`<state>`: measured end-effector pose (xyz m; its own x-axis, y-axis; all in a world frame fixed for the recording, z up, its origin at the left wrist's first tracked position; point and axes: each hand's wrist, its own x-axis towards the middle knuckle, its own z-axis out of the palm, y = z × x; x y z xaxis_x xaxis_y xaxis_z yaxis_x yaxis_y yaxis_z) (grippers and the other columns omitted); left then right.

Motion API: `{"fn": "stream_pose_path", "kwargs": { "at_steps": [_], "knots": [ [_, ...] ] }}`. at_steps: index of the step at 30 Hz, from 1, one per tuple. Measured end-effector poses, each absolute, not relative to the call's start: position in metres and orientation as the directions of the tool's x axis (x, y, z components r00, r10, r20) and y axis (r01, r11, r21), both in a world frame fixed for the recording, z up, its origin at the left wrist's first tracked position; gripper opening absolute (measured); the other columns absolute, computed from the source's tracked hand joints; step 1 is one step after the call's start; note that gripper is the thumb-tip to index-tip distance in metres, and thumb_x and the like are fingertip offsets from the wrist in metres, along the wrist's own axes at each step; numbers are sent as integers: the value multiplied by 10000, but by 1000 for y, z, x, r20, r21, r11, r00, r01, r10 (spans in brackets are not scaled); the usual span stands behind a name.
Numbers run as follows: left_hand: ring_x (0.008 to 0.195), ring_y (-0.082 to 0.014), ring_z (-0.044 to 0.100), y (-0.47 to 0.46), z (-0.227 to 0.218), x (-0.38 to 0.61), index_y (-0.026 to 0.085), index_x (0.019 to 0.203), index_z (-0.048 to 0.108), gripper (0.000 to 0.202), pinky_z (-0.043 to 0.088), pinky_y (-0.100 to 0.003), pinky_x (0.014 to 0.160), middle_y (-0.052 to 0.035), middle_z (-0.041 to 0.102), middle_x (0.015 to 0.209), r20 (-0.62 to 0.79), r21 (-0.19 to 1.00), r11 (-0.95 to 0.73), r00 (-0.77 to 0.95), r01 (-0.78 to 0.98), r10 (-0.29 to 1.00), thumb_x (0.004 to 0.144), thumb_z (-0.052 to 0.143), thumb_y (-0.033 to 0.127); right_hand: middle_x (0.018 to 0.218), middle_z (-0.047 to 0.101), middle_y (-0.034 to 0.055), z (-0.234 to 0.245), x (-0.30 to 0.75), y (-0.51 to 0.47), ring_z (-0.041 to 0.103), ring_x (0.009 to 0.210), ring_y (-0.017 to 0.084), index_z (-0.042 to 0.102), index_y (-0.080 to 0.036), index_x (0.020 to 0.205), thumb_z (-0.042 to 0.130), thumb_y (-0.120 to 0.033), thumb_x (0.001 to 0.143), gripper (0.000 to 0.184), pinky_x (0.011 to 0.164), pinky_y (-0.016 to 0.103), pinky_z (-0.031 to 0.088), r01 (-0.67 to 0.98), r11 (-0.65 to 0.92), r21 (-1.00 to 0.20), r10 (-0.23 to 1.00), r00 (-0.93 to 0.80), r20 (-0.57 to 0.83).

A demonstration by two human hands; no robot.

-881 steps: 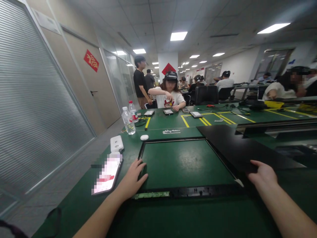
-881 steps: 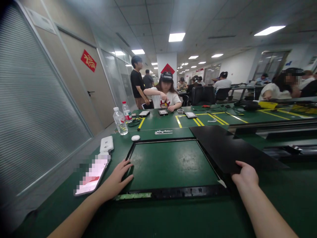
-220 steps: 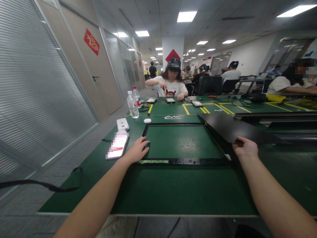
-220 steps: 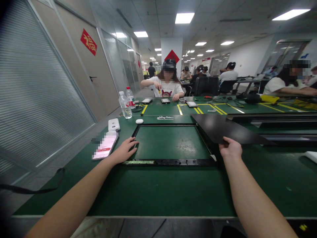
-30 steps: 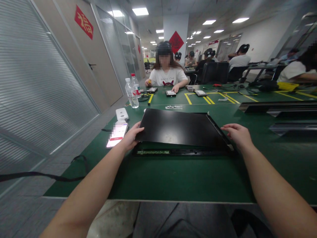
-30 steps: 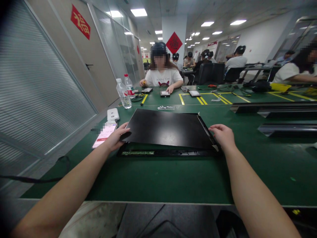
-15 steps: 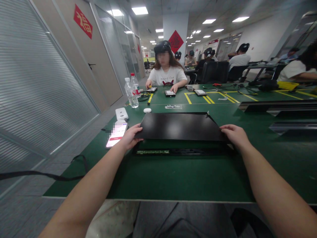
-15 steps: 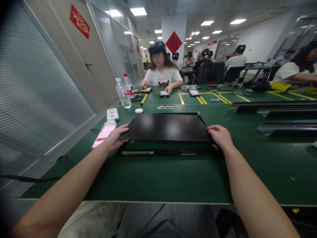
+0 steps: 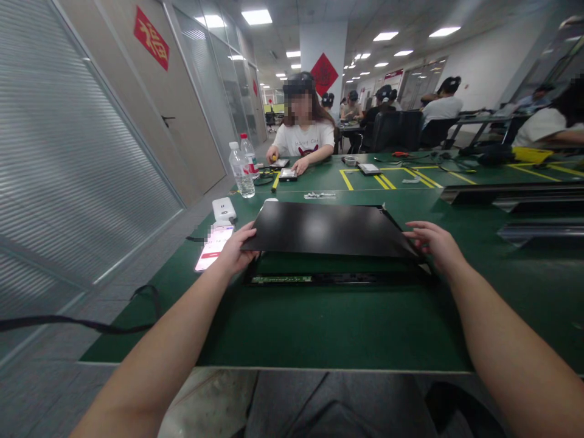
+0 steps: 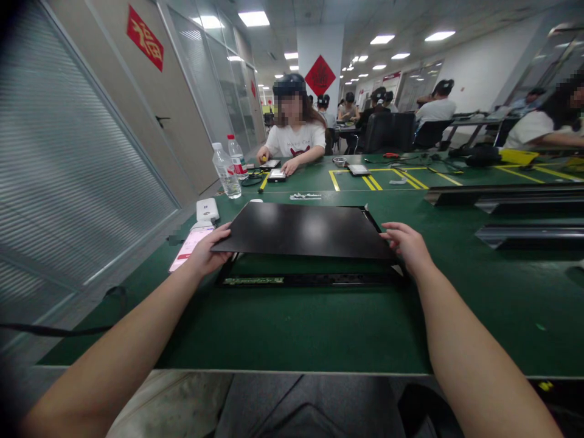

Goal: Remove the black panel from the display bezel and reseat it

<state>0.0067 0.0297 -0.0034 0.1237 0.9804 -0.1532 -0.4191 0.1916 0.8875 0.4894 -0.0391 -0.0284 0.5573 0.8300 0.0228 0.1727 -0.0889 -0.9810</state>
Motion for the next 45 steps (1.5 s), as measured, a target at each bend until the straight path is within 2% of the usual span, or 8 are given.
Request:
{"fn": "stream_pose_path", "kwargs": {
  "at_steps": [3,7,11,18,23,28,34,45],
  "knots": [
    [683,-144,729,29,-2,5,161,1338,771,540,586,-197,582,-34,844,973,-81,892,124,117,-435,990,816,707,38,902,821,89,-27,487,-40,563,627,165,792,-237,1065,663,-426,702,429,536,290,310,170,-43,-984,842,537,56],
    [863,-200,776,27,-3,5,172,1372,769,607,613,-226,681,-56,859,1088,23,920,30,131,-391,991,771,798,97,916,823,95,-25,484,-42,670,745,216,796,-237,1113,644,-479,751,462,587,307,353,222,-36,-974,843,531,90],
    [906,-225,787,28,-7,6,162,1393,762,644,604,-237,681,-71,862,1113,56,931,-3,135,-364,989,753,835,152,912,821,98,-25,481,-42,724,849,261,794,-234,1124,659,-514,751,485,623,317,392,222,-69,-973,847,528,61],
    [880,-211,785,30,-12,7,158,1381,769,618,625,-251,737,-77,866,1101,4,949,43,148,-313,989,767,832,131,846,801,88,-31,485,-39,727,874,280,781,-242,1119,672,-533,739,491,649,331,416,244,-86,-966,843,535,60],
    [851,-221,802,29,-15,8,150,1376,772,567,625,-253,672,-87,871,1084,-42,963,84,165,-256,985,811,798,106,893,811,86,-41,493,-37,757,1006,306,794,-256,1155,650,-566,807,488,717,342,470,333,-105,-937,835,541,99],
    [930,-256,829,28,-14,9,135,1426,736,602,624,-254,650,-114,871,1116,-75,965,124,210,-231,975,828,792,93,905,823,82,-47,501,-36,763,977,308,810,-264,1187,636,-600,854,504,784,376,530,447,-127,-885,840,522,144],
    [871,-234,834,27,-13,10,104,1410,730,544,641,-260,674,-127,871,1110,-110,962,157,206,-226,972,868,751,71,918,825,84,-42,497,-38,767,1018,323,823,-273,1152,607,-578,875,465,860,412,532,512,-179,-840,843,520,137],
    [891,-249,839,25,-11,9,120,1465,696,590,644,-273,676,-127,871,1119,-136,960,183,216,-214,967,882,769,75,854,818,76,-33,485,-45,757,951,323,840,-277,1058,635,-567,830,423,814,411,537,546,-208,-811,815,555,164]
  ]
}}
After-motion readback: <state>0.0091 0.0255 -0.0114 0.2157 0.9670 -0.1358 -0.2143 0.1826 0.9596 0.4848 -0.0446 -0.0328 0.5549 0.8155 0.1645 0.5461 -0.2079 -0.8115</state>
